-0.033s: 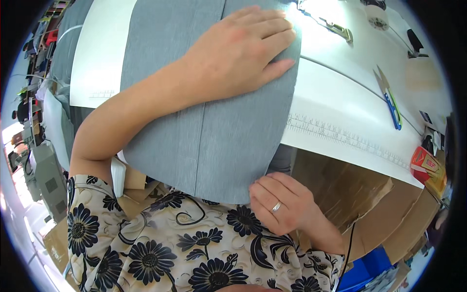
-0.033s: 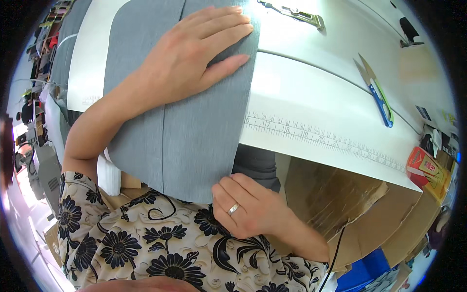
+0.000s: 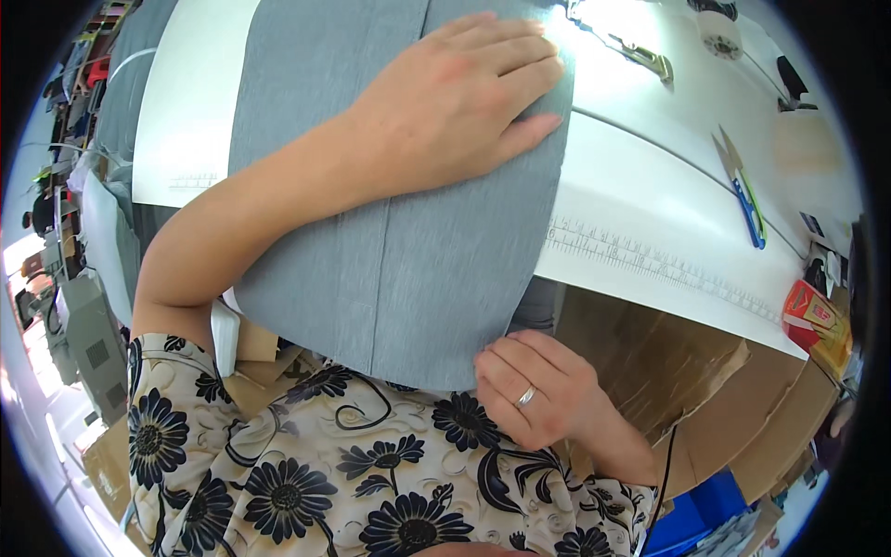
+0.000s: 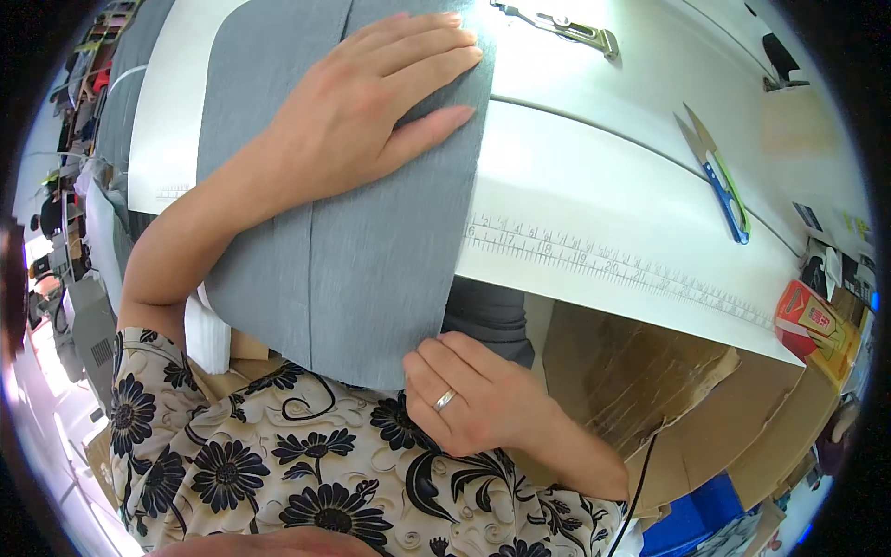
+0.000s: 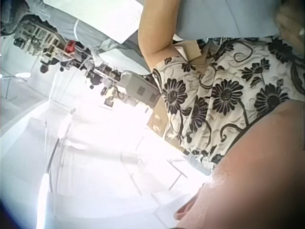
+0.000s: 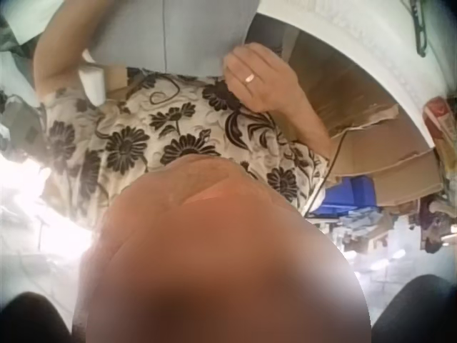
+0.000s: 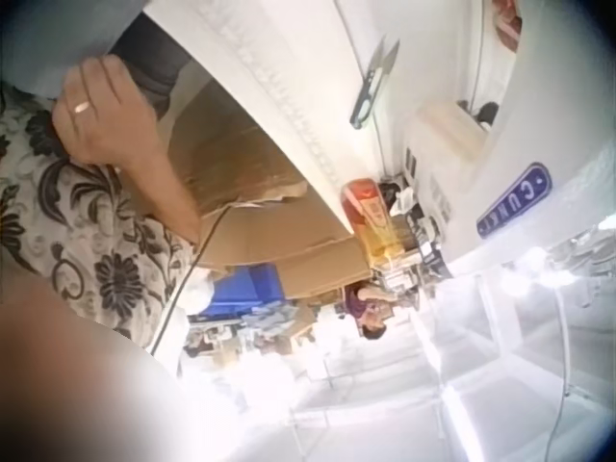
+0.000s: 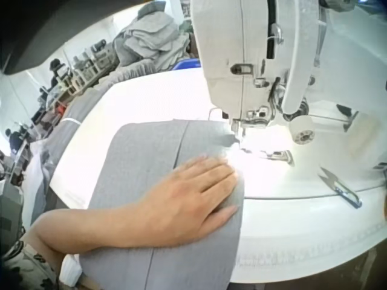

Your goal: The person is sewing pieces of fabric to create a cover, likely for a cushion or bag, using an industrial sewing machine.

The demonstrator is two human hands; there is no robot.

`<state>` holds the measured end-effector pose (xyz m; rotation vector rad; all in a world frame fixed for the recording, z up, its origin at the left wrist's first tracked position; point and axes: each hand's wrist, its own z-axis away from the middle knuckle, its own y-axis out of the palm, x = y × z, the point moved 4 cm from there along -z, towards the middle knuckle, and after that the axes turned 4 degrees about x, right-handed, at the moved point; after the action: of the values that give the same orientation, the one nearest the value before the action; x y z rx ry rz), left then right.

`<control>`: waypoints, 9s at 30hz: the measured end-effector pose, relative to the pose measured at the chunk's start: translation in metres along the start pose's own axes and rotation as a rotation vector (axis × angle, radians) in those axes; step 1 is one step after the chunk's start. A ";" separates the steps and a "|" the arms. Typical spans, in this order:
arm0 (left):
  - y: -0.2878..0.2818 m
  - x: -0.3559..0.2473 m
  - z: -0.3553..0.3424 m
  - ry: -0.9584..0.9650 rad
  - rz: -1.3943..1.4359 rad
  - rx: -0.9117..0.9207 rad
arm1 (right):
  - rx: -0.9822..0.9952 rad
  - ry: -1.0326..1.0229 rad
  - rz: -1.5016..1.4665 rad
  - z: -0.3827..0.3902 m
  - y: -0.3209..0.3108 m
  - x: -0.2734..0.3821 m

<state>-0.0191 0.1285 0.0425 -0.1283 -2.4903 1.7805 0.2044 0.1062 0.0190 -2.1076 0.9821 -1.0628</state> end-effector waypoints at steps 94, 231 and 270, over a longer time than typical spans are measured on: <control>-0.007 0.044 -0.014 0.105 0.407 -0.090 | -0.265 0.545 0.076 -0.080 -0.059 -0.173; 0.003 0.028 0.000 0.073 0.148 -0.135 | -0.097 0.254 0.575 -0.079 -0.045 -0.154; 0.006 0.042 -0.002 0.120 0.071 -0.103 | -0.113 0.260 0.459 -0.077 -0.048 -0.165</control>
<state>-0.0609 0.1374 0.0378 -0.3235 -2.5215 1.6168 0.0887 0.2544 0.0259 -1.7245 1.5917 -1.0717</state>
